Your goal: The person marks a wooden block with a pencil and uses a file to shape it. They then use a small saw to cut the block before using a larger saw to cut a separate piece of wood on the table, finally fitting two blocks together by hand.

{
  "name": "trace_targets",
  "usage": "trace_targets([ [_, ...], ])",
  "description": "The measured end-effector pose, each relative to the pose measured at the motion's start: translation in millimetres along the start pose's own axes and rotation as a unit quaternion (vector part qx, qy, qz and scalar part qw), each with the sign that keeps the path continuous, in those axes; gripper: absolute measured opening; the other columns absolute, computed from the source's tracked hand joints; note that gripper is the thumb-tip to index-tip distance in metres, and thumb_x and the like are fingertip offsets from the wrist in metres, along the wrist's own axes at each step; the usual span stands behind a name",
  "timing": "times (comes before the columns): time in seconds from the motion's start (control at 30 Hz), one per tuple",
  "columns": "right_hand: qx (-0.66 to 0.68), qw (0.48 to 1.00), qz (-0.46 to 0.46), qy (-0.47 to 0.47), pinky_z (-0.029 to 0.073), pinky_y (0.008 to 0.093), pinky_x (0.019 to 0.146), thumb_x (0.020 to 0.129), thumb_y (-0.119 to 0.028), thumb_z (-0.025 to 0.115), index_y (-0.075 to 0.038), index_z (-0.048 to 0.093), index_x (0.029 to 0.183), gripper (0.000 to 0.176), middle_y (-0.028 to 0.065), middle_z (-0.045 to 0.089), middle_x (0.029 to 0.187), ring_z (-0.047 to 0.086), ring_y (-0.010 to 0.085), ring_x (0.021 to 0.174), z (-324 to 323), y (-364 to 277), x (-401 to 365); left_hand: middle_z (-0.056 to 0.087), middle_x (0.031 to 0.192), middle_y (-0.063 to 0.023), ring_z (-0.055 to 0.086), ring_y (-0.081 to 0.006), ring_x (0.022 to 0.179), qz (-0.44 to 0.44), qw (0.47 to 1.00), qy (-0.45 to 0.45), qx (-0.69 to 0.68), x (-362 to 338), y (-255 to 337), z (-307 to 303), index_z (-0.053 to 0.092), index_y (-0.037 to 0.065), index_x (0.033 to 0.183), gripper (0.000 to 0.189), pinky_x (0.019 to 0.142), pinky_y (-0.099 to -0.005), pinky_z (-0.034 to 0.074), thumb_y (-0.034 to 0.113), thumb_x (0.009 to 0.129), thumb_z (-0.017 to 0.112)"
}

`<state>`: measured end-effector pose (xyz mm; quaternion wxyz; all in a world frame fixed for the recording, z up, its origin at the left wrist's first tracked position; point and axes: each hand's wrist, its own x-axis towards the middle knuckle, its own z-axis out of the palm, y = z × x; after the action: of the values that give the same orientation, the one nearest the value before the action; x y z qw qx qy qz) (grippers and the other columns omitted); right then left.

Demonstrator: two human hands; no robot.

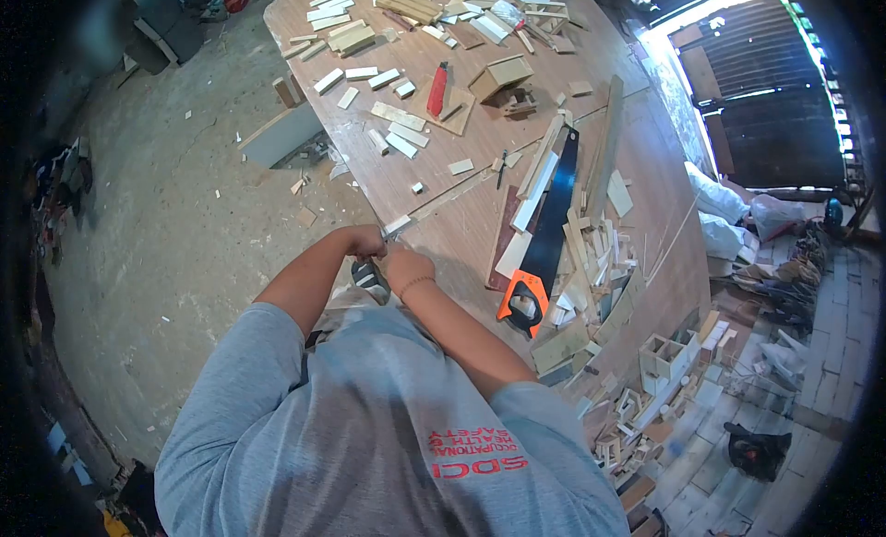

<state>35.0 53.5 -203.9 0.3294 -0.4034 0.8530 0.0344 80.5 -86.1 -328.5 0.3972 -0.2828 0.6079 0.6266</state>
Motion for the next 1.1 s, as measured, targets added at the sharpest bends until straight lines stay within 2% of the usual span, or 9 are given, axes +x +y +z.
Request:
trace_targets([
  [0.13,0.026,1.000,-0.009,0.003,0.052,0.0462,0.075,0.089,-0.015,0.045,0.000,0.056,0.106,0.026,0.0213,0.068,0.091,0.067,0.0355,0.086,-7.5,-1.2,4.6,0.039,0.050,-0.0015,0.035,-0.0120,0.041,-0.005,0.999,-0.003,0.036,-16.5,10.2,1.1,0.049,0.007,0.057,0.017,0.037,-0.0300,0.027,0.005,0.067,0.062],
  [0.33,-0.012,0.998,0.020,-0.050,0.052,0.0468,0.074,0.085,-0.009,0.048,0.003,0.050,0.110,0.028,0.0241,0.066,0.090,0.067,0.0367,0.084,-10.5,15.0,-57.2,0.038,0.050,-0.0014,0.035,-0.0113,0.041,0.003,1.000,0.013,0.012,-27.2,17.6,2.8,0.049,0.007,0.057,0.017,0.037,-0.0286,0.026,0.003,0.068,0.061],
  [0.47,-0.012,0.999,0.006,-0.045,0.052,0.0474,0.074,0.086,-0.010,0.046,0.003,0.050,0.110,0.028,0.0244,0.066,0.091,0.067,0.0371,0.085,3.2,9.8,-25.5,0.038,0.050,-0.0016,0.034,-0.0121,0.042,0.001,1.000,0.004,0.013,-25.3,18.0,-0.3,0.049,0.007,0.057,0.017,0.038,-0.0292,0.027,0.003,0.068,0.061],
  [0.53,0.025,0.999,-0.015,0.024,0.052,0.0474,0.075,0.087,-0.011,0.045,0.003,0.050,0.110,0.027,0.0242,0.066,0.093,0.066,0.0375,0.087,9.2,8.2,-2.0,0.038,0.051,-0.0018,0.035,-0.0125,0.042,-0.001,1.000,-0.004,0.008,-28.0,19.7,-0.7,0.049,0.007,0.057,0.016,0.038,-0.0297,0.027,0.003,0.067,0.061],
  [0.57,0.027,0.999,-0.014,0.025,0.052,0.0474,0.075,0.087,-0.011,0.045,0.003,0.050,0.110,0.027,0.0242,0.066,0.093,0.066,0.0375,0.087,7.3,8.5,6.5,0.038,0.051,-0.0021,0.035,-0.0128,0.042,-0.005,1.000,0.001,0.009,-31.2,22.0,-0.1,0.049,0.006,0.057,0.016,0.038,-0.0298,0.028,0.004,0.067,0.061],
  [0.63,0.021,0.999,-0.014,-0.021,0.052,0.0471,0.075,0.087,-0.011,0.044,0.003,0.050,0.109,0.026,0.0243,0.066,0.094,0.066,0.0380,0.088,-1.0,5.4,11.5,0.039,0.051,-0.0023,0.035,-0.0131,0.042,-0.011,1.000,0.002,0.014,-25.0,18.8,-0.3,0.050,0.006,0.058,0.015,0.038,-0.0299,0.028,0.005,0.067,0.061],
  [0.77,0.013,1.000,-0.004,-0.013,0.053,0.0456,0.076,0.090,-0.013,0.042,0.003,0.051,0.107,0.025,0.0233,0.067,0.093,0.067,0.0357,0.088,-7.2,9.8,-27.1,0.040,0.051,-0.0031,0.036,-0.0134,0.042,0.003,1.000,0.009,0.030,-22.9,15.3,0.7,0.051,0.006,0.059,0.015,0.039,-0.0300,0.029,0.007,0.068,0.062],
  [0.9,0.001,0.998,0.019,-0.064,0.051,0.0474,0.076,0.085,-0.009,0.047,0.003,0.052,0.107,0.026,0.0241,0.066,0.096,0.066,0.0383,0.088,-15.3,12.9,-47.3,0.042,0.051,-0.0037,0.038,-0.0138,0.042,0.007,0.999,0.018,0.041,-15.3,10.8,1.1,0.052,0.005,0.060,0.013,0.039,-0.0310,0.030,0.008,0.067,0.063],
  [1.1,0.015,0.999,-0.001,-0.035,0.051,0.0467,0.079,0.086,-0.009,0.046,0.003,0.051,0.112,0.029,0.0235,0.066,0.097,0.065,0.0369,0.092,-7.5,2.8,15.3,0.043,0.051,-0.0040,0.041,-0.0152,0.042,0.011,0.999,0.019,0.036,-22.9,16.2,1.4,0.056,0.004,0.061,0.010,0.039,-0.0321,0.031,0.008,0.067,0.063],
])
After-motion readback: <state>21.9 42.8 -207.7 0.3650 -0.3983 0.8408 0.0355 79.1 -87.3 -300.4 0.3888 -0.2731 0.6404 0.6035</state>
